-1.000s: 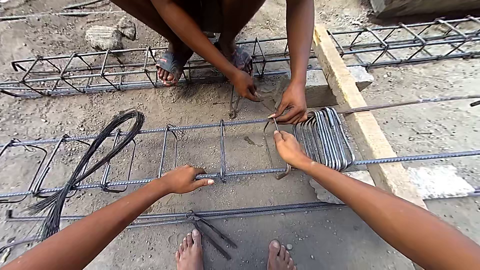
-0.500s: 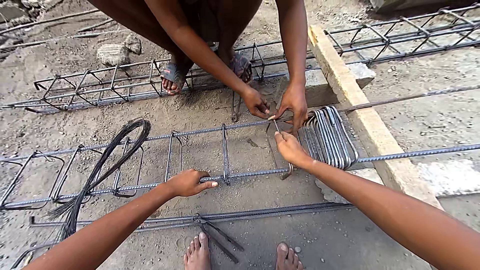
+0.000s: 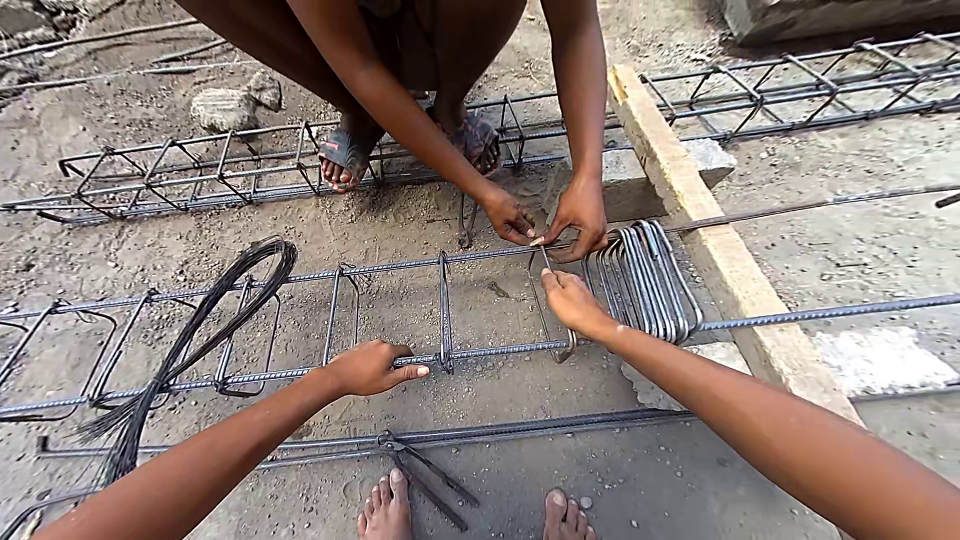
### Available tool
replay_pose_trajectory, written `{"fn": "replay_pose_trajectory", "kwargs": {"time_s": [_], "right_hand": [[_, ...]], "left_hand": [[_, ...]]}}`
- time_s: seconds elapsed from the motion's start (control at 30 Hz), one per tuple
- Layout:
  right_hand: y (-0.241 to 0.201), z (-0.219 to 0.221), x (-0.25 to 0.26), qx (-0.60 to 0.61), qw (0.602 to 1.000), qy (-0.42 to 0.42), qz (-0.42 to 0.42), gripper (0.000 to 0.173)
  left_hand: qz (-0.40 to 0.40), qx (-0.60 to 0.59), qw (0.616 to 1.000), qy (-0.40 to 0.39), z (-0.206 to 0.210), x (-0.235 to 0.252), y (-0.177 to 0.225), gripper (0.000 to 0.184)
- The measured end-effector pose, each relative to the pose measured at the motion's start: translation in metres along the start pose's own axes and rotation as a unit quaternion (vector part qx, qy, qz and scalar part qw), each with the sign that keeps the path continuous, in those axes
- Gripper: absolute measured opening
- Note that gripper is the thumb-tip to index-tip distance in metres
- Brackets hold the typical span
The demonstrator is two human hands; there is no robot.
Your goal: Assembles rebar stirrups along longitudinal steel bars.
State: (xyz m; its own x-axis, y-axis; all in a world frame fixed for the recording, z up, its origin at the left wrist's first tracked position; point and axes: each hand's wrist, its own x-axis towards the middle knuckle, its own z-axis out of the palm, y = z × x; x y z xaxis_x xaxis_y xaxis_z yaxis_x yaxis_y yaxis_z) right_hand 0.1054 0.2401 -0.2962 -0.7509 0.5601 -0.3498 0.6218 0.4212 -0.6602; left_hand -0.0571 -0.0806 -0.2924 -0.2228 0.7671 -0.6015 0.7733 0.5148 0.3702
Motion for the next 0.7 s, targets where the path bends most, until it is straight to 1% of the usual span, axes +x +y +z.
{"fn": "replay_pose_trajectory", "kwargs": {"time_s": [0.33,0.7], "right_hand": [[0.0027,-0.0004,0.0,0.001,1.0,0.002,-0.014,0.057],[0.005,-0.0012,0.001,0.0,1.0,0.0,-0.008,0.06]], "left_hand": [[0.001,0.003,1.0,-0.004,0.0003,0.0001,0.0003,0.07],[0.0,0.006,1.0,-0.003,0.001,0.0002,0.0012,0.07]]}}
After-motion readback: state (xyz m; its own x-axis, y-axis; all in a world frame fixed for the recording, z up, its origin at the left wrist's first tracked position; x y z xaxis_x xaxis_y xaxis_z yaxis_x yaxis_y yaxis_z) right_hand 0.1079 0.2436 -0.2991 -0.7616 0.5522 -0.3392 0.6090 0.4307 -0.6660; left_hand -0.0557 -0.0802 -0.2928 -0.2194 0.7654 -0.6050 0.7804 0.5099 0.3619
